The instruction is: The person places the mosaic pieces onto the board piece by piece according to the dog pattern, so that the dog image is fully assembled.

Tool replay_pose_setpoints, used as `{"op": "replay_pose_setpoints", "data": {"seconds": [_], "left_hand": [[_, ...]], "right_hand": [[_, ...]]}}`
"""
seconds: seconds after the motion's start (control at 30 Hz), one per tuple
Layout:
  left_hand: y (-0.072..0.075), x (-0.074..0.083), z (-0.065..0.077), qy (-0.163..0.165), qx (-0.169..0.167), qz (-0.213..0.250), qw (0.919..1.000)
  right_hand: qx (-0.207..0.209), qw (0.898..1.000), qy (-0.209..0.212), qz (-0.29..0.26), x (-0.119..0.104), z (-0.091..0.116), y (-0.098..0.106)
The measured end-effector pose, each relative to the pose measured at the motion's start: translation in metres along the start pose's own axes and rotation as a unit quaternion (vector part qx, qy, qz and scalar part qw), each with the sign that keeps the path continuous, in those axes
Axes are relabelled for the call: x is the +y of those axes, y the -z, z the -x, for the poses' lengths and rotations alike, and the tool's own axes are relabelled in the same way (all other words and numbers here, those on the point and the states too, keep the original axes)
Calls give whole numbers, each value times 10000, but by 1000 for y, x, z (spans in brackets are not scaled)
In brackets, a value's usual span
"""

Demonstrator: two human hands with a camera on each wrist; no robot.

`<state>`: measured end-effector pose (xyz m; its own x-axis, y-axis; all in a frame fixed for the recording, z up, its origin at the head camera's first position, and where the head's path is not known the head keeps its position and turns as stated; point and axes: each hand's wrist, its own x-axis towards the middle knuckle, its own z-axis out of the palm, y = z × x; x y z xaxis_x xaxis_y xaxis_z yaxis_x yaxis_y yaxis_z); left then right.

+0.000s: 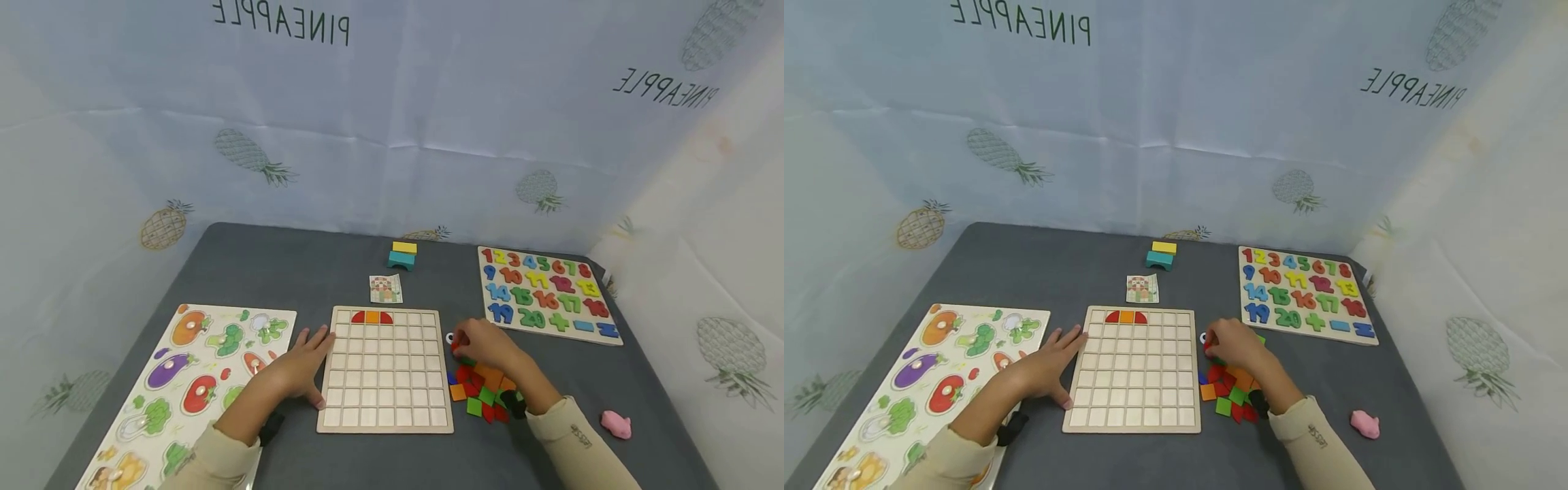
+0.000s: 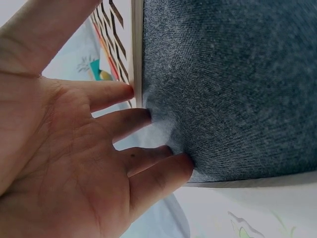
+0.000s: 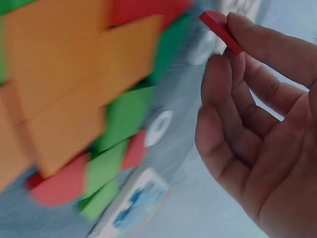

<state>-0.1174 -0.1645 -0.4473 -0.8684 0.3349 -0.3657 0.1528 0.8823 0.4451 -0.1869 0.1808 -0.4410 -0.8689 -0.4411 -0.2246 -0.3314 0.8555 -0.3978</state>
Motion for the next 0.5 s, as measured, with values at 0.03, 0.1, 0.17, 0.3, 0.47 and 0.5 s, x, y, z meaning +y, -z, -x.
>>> {"op": "replay_pose_setpoints", "data": {"seconds": [0.03,0.1,0.17,0.3,0.47,0.5], "left_hand": [[1,0,0,-4,4,-25,10000],[1,0,-1,-5,8,-48,10000],[2,0,-2,-1,12,-80,10000],[1,0,-3,16,25,-131,9999],[-1,1,-3,69,38,-149,9999],[-2,1,-3,90,37,-148,9998]], "right_hand": [[-26,9998,119,-127,-3,-2,1],[-50,9989,362,-287,-12,-9,3],[-61,9970,622,-459,-25,-18,4],[-52,9923,1089,-591,-54,-41,-2],[22,9855,1561,-666,-95,-73,-19],[51,9844,1631,-665,-103,-78,-22]]}}
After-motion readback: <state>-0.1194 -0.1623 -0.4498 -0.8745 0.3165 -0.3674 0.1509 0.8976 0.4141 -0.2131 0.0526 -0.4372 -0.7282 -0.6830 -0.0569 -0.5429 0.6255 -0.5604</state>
